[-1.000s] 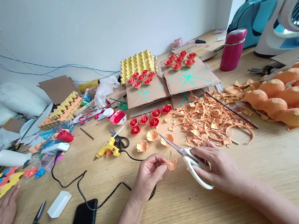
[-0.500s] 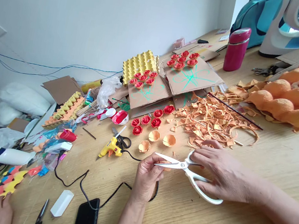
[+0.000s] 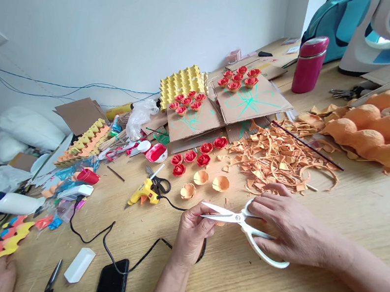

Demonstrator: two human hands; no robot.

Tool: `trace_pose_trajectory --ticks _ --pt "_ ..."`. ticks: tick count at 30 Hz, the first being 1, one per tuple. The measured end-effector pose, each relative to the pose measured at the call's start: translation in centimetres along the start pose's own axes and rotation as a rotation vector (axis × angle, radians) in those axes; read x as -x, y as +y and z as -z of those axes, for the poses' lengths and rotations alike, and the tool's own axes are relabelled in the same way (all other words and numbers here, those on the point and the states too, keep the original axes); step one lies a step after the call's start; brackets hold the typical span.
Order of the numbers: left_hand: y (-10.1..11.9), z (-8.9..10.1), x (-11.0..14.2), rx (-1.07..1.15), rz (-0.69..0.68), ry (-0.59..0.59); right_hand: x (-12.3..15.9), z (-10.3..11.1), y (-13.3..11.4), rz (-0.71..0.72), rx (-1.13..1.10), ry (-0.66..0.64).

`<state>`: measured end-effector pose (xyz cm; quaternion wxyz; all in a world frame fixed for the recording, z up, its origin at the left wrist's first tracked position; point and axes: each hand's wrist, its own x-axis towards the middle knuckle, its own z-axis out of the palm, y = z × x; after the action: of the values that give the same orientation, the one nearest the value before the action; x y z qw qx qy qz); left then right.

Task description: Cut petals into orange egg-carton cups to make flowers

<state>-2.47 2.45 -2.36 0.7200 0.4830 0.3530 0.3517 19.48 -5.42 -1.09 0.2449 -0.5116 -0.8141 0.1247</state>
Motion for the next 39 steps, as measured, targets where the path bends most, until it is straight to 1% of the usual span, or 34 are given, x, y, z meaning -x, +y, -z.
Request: trace_pose_trajectory --ticks 8,14,18,24,26,29,33,36,39 --pt "0.1 0.1 0.1 0.003 -0.011 -0.027 0.1 0.0 0.1 0.008 0.026 -0.006" --pt "0.0 0.2 0.1 0.01 -0.05 -0.08 0.2 -0.1 0.1 0.029 0.007 -0.019" --pt "0.2 0.1 0.2 -0.01 -0.064 -0.094 0.1 -0.1 0.2 0.041 -0.014 -0.028" --pt "0.1 0.2 0.2 -0.027 -0.032 -0.103 0.2 -0.2 0.3 0.059 -0.073 -0.036" --pt "0.1 0.1 0.2 -0.023 -0.027 -0.087 0.2 -0.5 0.4 0.036 -0.084 -0.018" --pt "0.1 -0.1 0.3 -0.05 -0.043 -0.067 0.1 -1.0 0.8 -0.012 -0.072 0.067" --pt "0.2 -0.4 0.3 -0.131 -0.155 -0.063 0.0 -1.2 1.2 -0.062 -0.086 0.157" --pt "0.2 -0.3 0.2 -0.167 -0.214 -0.11 0.0 -1.0 1.0 -0.159 -0.215 0.164" --pt "0.0 -0.2 0.1 -0.163 -0.219 -0.162 0.0 -0.7 0.6 -0.267 -0.447 0.147"
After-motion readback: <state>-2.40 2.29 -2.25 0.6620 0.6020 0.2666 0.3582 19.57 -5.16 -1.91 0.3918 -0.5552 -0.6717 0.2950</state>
